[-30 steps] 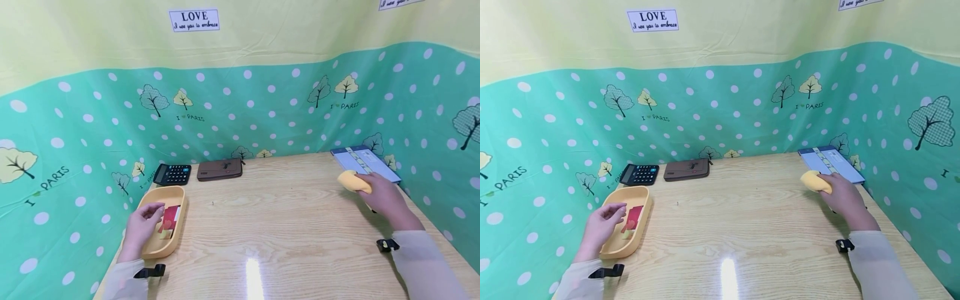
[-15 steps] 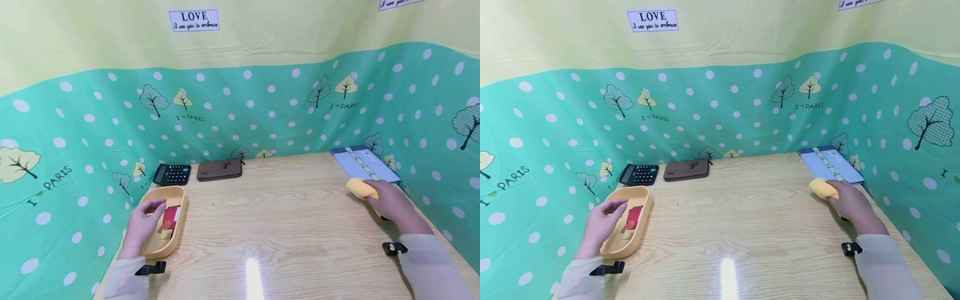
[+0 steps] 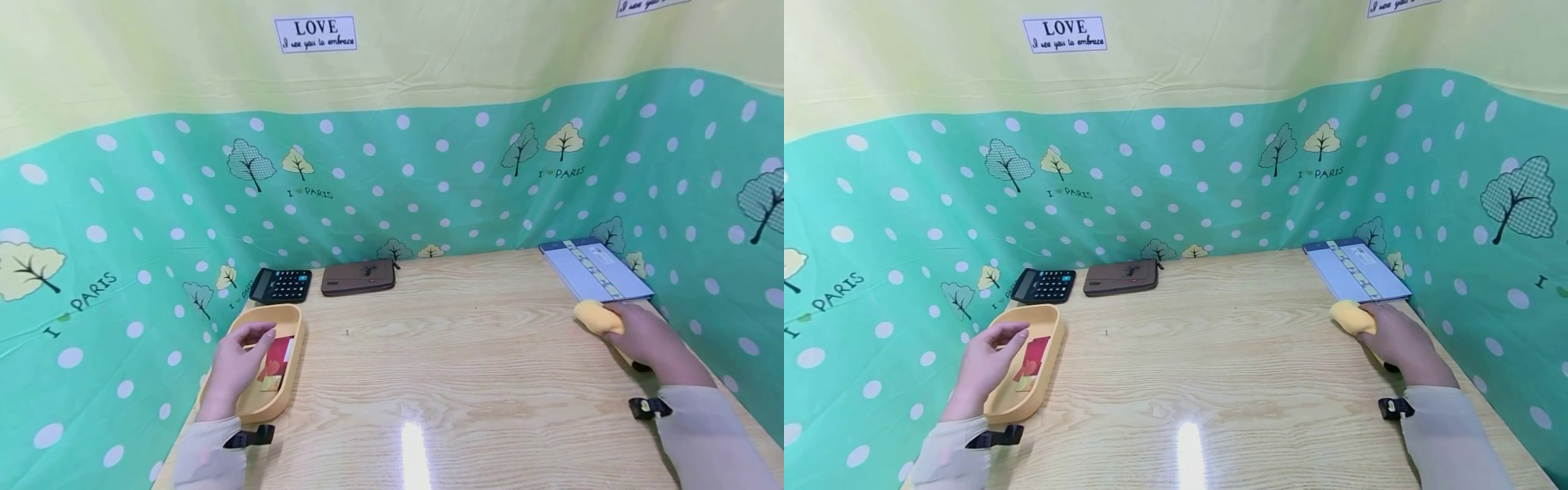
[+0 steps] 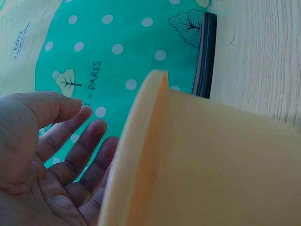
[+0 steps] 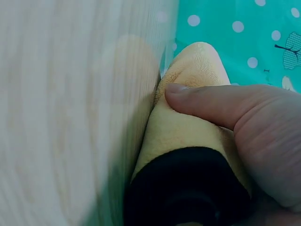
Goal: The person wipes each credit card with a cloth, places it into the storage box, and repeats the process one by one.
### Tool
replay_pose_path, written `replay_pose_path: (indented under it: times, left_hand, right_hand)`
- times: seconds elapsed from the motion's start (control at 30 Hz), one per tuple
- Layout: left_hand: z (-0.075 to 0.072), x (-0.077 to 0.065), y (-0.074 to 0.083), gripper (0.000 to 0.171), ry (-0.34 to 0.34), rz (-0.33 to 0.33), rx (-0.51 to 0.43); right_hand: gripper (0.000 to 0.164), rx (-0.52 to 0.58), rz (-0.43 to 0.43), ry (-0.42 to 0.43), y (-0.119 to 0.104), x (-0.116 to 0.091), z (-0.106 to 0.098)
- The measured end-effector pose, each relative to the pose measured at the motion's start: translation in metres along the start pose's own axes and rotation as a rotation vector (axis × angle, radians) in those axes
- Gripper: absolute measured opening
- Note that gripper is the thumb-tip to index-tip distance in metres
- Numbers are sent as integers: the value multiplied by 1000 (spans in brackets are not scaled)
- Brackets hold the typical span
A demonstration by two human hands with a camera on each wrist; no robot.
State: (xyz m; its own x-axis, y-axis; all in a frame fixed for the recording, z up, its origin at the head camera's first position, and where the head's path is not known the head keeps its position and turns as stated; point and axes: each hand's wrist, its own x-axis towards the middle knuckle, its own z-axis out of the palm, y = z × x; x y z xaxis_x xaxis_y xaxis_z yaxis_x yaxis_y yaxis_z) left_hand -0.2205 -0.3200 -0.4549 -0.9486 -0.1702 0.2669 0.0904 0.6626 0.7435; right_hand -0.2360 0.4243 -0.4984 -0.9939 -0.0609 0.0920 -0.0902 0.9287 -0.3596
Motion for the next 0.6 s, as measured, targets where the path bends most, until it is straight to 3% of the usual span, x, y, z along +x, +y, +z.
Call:
replay_pose_path:
  times: [0.4, 0.6]
  left_hand:
    - [5, 4, 6, 35, -3, 31, 24]
    - [12, 7, 11, 37, 16, 162, 34]
  right_hand:
    - [79, -24, 26, -60, -6, -2, -9]
    - [92, -48, 46, -47, -19, -1, -13]
